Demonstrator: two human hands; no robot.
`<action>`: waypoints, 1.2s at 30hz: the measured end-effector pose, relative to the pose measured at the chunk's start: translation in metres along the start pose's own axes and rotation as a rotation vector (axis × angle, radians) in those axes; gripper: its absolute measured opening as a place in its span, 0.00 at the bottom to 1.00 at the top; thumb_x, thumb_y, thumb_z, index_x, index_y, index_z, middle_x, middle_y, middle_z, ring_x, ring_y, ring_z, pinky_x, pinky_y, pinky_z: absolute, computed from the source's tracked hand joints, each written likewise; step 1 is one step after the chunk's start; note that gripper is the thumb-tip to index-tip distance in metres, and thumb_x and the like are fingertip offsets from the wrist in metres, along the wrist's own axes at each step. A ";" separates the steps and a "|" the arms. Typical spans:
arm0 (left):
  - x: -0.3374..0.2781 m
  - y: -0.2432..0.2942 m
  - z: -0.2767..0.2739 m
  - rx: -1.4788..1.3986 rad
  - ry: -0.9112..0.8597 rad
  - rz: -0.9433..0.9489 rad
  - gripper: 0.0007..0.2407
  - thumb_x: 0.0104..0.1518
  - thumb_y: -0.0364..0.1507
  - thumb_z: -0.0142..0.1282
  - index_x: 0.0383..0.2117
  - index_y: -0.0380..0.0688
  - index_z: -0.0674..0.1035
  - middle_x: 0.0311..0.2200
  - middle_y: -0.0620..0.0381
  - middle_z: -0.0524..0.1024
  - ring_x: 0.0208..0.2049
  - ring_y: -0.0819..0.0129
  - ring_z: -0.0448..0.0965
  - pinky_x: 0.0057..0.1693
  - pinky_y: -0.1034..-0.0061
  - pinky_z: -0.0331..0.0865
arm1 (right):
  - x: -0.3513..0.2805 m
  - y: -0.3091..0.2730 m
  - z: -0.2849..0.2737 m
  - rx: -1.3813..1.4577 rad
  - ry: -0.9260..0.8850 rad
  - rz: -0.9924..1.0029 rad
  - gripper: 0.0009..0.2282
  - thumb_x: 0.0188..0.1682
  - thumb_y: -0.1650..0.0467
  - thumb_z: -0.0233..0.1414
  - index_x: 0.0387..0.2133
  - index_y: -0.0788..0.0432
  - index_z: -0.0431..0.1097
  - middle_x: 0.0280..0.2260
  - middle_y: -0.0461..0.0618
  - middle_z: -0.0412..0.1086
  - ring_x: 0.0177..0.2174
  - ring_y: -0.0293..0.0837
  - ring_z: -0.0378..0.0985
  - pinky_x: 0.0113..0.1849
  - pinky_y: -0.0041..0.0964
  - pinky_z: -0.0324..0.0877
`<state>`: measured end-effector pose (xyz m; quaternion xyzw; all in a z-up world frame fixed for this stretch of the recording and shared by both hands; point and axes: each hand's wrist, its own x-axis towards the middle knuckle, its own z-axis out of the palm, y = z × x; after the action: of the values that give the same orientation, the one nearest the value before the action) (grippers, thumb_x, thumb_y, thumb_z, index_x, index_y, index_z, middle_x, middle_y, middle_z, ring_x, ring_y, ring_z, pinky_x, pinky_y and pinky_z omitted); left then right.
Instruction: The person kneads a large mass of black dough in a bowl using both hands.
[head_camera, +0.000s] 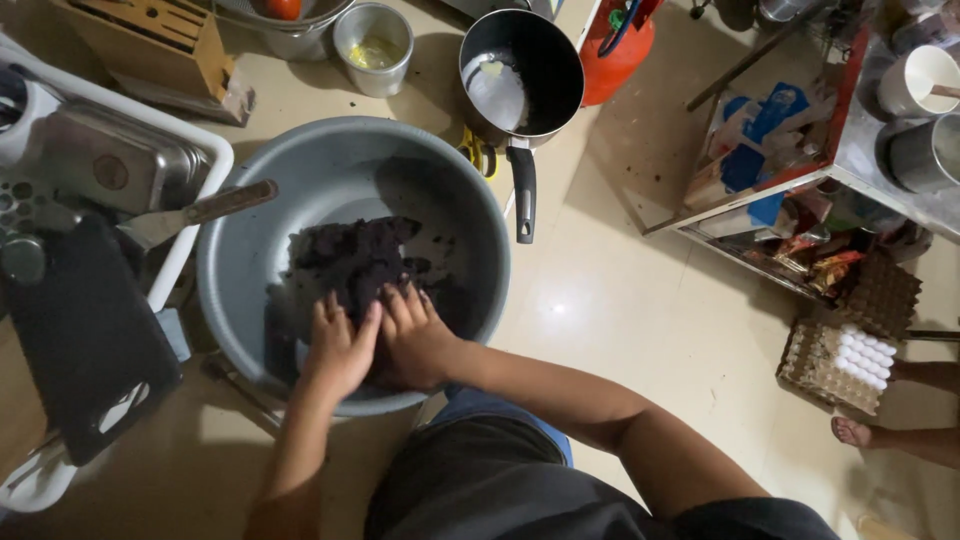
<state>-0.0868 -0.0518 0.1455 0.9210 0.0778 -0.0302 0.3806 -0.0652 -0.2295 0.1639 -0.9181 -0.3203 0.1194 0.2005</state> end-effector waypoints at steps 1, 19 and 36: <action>-0.012 0.000 0.002 0.034 0.043 0.062 0.31 0.69 0.44 0.46 0.59 0.17 0.64 0.57 0.15 0.59 0.57 0.23 0.62 0.59 0.50 0.61 | -0.003 -0.001 0.011 -0.256 -0.040 -0.108 0.46 0.43 0.47 0.55 0.64 0.73 0.49 0.65 0.77 0.43 0.63 0.79 0.45 0.59 0.68 0.53; 0.039 -0.001 -0.017 -0.087 -0.222 -0.176 0.02 0.51 0.17 0.52 0.27 0.36 0.75 0.20 0.41 0.75 0.22 0.52 0.83 0.30 0.62 0.73 | 0.069 0.009 -0.049 0.409 -0.682 0.462 0.36 0.50 0.45 0.43 0.24 0.71 0.75 0.25 0.64 0.77 0.29 0.60 0.84 0.35 0.52 0.79; 0.018 -0.071 -0.071 -0.067 -0.036 0.000 0.06 0.58 0.24 0.57 0.39 0.37 0.79 0.39 0.47 0.82 0.35 0.57 0.82 0.44 0.68 0.74 | 0.186 0.006 0.080 0.206 -0.474 0.588 0.49 0.29 0.33 0.49 0.59 0.51 0.65 0.56 0.55 0.68 0.55 0.56 0.71 0.53 0.50 0.67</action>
<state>-0.0807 0.0499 0.1440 0.9070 0.0716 -0.0442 0.4127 0.0530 -0.0924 0.0725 -0.8927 -0.0672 0.4122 0.1694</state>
